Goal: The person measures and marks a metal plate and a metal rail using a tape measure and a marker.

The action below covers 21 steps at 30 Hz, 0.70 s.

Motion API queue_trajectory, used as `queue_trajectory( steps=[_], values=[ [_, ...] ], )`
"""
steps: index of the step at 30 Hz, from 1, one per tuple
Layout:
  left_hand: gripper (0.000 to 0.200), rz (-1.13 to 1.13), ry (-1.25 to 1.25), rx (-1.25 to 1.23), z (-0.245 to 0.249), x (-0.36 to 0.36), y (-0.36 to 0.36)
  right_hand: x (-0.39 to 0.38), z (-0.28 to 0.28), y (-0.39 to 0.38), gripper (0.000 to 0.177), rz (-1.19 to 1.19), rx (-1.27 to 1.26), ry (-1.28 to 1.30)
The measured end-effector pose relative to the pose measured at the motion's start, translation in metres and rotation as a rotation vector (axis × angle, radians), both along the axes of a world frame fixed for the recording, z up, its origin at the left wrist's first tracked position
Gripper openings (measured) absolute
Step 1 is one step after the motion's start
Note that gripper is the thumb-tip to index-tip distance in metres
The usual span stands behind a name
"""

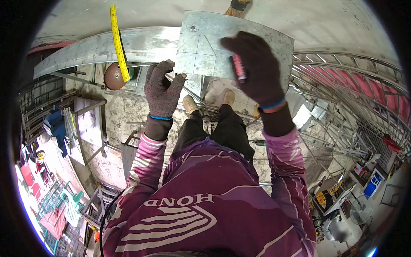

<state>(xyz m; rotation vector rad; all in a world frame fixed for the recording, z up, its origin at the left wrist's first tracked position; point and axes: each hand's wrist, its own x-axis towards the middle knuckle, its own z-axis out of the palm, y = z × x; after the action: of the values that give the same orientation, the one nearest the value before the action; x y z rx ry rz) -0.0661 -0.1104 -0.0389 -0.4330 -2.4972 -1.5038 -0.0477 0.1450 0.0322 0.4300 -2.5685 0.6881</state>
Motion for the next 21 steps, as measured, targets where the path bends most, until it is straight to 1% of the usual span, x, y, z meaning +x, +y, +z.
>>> queue_trajectory(
  steps=[1,3,8,12,15,17,19,21],
  values=[
    [0.041,0.002,-0.001,0.001,0.000,0.000,0.000,-0.004,0.002,-0.012,0.039,0.034,0.053,-0.049],
    [0.039,0.024,-0.006,0.008,-0.002,0.001,-0.001,-0.008,-0.008,-0.022,0.040,0.048,0.056,-0.042],
    [0.037,0.016,-0.048,0.023,-0.002,0.000,0.004,-0.019,-0.027,-0.018,0.048,0.104,0.036,-0.041],
    [0.035,0.017,-0.090,0.092,-0.004,0.001,0.002,-0.016,-0.026,-0.023,0.049,0.080,0.095,-0.097],
    [0.034,0.001,-0.069,0.108,-0.006,0.000,0.005,-0.014,-0.027,-0.022,0.050,0.073,0.045,-0.085],
    [0.033,-0.011,-0.083,0.092,-0.003,0.000,0.003,-0.012,-0.026,-0.023,0.049,0.073,0.097,-0.031],
    [0.032,-0.021,-0.100,0.085,-0.003,0.001,0.006,-0.012,-0.026,-0.021,0.048,0.066,0.088,-0.056],
    [0.034,-0.012,0.007,0.070,-0.006,-0.001,0.006,-0.014,-0.029,-0.019,0.046,0.067,0.083,-0.079]
  ],
)
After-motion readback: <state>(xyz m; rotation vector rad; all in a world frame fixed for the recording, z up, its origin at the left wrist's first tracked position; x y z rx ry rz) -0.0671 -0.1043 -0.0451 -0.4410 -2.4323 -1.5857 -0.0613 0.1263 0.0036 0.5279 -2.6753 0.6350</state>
